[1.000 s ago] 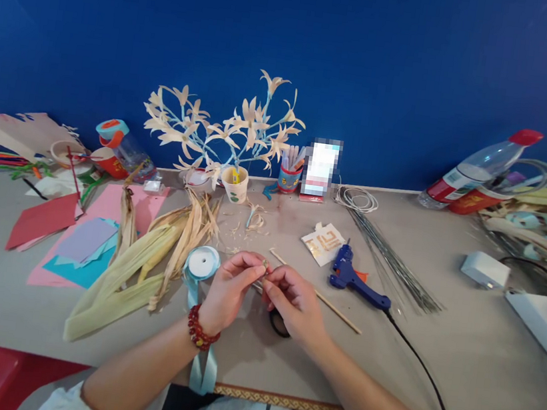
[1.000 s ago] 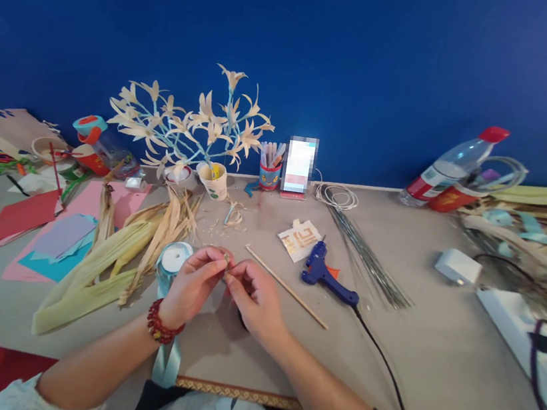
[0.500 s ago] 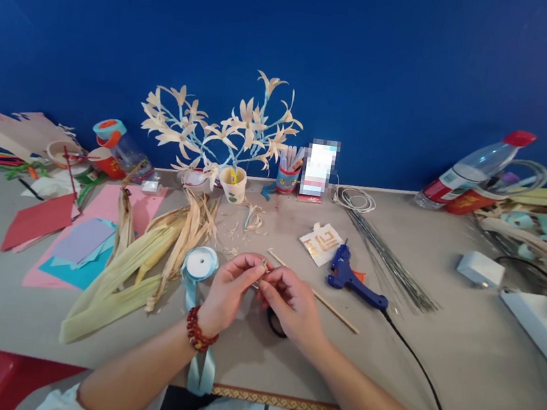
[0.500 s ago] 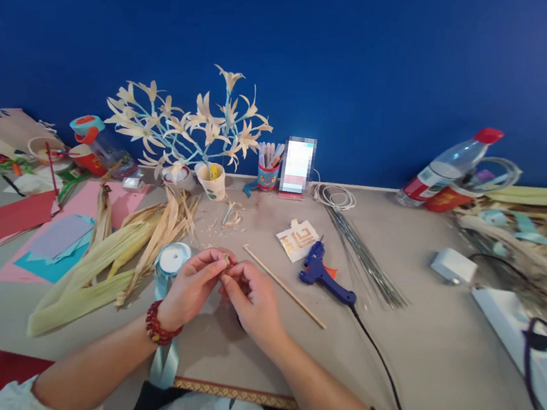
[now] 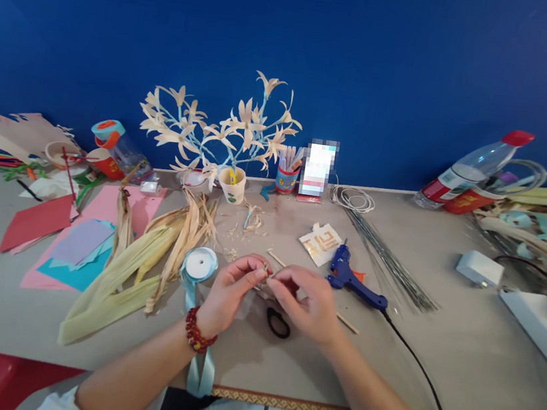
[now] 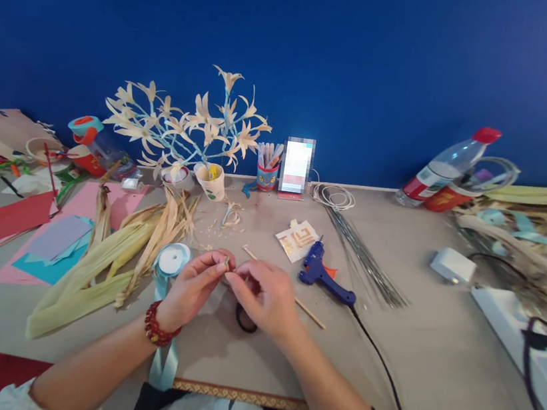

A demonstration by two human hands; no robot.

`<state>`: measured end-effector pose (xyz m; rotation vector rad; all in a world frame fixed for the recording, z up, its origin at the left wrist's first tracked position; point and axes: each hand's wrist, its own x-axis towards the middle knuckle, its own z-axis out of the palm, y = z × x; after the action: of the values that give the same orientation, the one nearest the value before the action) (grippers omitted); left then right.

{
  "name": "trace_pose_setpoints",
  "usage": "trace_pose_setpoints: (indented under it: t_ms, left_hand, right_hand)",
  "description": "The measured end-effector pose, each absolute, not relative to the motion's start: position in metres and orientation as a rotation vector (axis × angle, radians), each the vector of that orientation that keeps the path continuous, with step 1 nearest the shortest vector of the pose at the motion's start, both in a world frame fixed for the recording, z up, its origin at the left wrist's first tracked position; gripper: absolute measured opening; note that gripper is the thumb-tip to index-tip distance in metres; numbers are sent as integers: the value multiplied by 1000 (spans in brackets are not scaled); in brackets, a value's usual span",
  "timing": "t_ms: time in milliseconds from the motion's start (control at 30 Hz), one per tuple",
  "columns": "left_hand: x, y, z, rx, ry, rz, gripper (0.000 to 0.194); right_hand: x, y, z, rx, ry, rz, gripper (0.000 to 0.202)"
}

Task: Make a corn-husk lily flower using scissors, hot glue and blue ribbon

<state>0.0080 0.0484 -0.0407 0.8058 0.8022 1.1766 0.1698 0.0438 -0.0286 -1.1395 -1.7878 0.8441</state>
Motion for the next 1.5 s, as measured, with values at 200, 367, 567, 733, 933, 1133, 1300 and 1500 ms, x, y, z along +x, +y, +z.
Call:
trace_pose_setpoints:
  t_ms: [200, 367, 567, 733, 933, 1133, 1300, 1500]
  left_hand:
    - [8, 47, -41, 740, 690, 1046, 13]
    - [7, 46, -41, 727, 655, 999, 15]
    - [5, 46, -40, 710, 630, 939, 15]
    - [5, 46, -37, 753, 649, 951, 17]
    - [7, 45, -41, 867, 716, 1049, 17]
    - [7, 42, -45, 1069, 849, 1116, 15]
    - [5, 41, -48, 1307, 973, 1155, 11]
    - [5, 41, -43, 1571, 1079, 1209, 7]
  right_hand:
    - [174, 52, -20, -970, -1386, 1404, 20]
    - [170, 54, -26, -837, -1250, 1576, 19]
    - [171, 55, -31, -796, -1217, 1689, 19]
    - [170, 52, -33, -813, -1180, 1684, 20]
    - [168, 50, -33, -858, -1154, 1640, 21]
    - [165, 49, -31, -940, -1206, 1495, 22]
    - [162, 48, -31, -958, -1250, 1440, 25]
    - [162, 46, -32, -1005, -1290, 1376, 25]
